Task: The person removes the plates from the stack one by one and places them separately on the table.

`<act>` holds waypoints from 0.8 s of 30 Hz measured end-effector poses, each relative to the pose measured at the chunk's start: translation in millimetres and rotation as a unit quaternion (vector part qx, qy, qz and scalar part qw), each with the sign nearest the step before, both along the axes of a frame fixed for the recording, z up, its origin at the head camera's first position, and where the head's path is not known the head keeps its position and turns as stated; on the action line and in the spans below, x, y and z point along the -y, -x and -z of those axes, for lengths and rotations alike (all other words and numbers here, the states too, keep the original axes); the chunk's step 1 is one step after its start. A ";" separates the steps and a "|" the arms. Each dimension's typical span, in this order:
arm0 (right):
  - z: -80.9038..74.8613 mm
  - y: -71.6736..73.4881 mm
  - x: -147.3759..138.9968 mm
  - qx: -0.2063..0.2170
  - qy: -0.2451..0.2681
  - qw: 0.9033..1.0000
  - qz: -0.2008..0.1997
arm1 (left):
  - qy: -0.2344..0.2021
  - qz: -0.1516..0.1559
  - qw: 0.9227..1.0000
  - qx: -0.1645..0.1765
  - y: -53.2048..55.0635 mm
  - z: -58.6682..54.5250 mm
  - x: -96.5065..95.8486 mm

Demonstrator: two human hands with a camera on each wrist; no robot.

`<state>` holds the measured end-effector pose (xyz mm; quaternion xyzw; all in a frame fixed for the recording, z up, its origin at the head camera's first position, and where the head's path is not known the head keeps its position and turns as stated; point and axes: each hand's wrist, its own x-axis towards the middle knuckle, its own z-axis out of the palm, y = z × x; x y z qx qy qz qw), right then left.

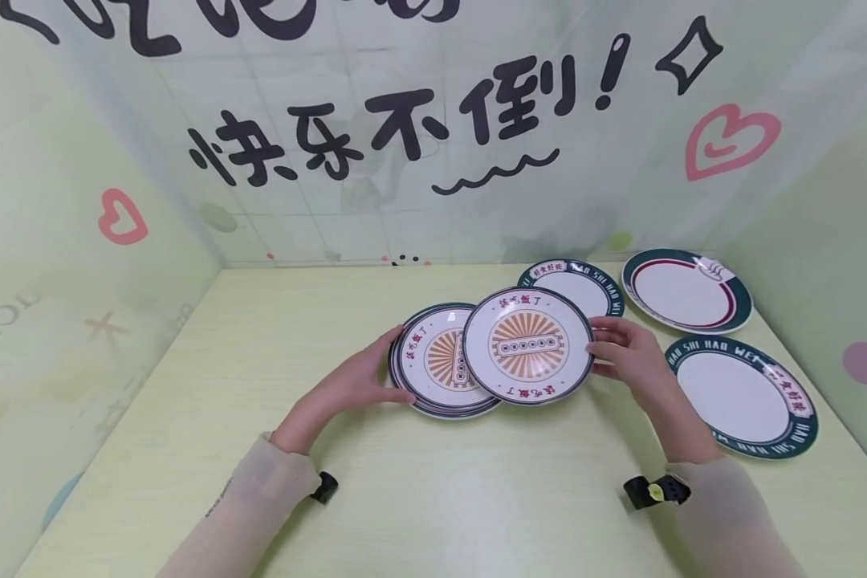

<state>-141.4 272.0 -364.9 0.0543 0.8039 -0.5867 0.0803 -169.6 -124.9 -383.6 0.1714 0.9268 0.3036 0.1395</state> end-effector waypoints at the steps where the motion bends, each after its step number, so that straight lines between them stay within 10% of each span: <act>1: 0.5 -1.3 -4.1 -0.001 0.001 1.000 0.001 | 0.000 0.000 1.000 0.001 0.1 0.2 -0.1; 24: 6.8 -25.0 -70.9 0.046 -0.002 0.999 0.023 | 0.006 -0.010 1.000 0.010 -0.9 0.5 0.1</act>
